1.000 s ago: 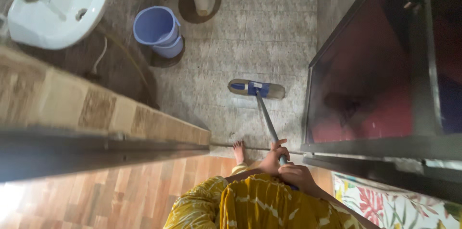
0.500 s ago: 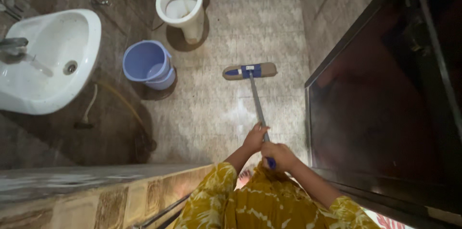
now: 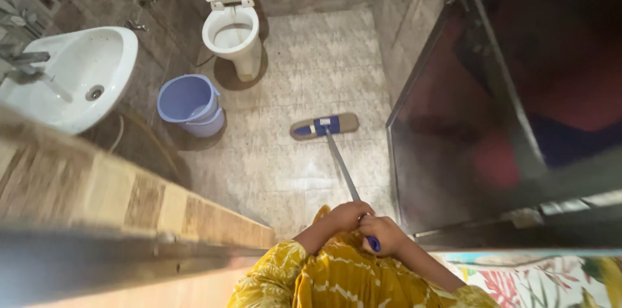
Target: The person mops a tiled floor in a bathroom using a flat mop, reaching into corners and around fixtures.
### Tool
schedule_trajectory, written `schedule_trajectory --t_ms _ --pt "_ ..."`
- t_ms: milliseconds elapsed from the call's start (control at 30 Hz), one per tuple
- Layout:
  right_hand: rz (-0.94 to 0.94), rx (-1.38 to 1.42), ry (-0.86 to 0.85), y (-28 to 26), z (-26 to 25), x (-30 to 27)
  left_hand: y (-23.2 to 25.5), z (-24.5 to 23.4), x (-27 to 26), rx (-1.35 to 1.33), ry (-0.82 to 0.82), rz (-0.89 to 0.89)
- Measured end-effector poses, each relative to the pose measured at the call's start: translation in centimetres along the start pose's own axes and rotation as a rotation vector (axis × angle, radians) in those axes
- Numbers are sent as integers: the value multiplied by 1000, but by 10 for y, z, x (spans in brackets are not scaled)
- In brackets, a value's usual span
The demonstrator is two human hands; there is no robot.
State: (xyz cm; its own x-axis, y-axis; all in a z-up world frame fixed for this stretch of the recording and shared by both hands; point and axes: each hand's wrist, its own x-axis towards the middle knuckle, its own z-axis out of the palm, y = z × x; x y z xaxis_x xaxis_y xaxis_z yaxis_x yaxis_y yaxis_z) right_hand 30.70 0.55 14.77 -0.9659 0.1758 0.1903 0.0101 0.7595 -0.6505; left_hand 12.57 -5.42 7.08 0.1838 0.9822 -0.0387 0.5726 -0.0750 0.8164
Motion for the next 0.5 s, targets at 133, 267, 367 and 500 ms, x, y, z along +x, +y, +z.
schedule_trajectory --t_ms 133,267,367,500 --pt "42 -24 11 -48 -15 -67 66 32 -22 -2 -79 74" --pt "145 92 12 -83 -23 -122 103 71 -39 -98 -117 268" --pt "182 168 -7 -94 -20 -147 124 74 -48 -204 -125 462" --pt "56 194 56 -74 2 -157 152 67 -65 -341 -276 405"
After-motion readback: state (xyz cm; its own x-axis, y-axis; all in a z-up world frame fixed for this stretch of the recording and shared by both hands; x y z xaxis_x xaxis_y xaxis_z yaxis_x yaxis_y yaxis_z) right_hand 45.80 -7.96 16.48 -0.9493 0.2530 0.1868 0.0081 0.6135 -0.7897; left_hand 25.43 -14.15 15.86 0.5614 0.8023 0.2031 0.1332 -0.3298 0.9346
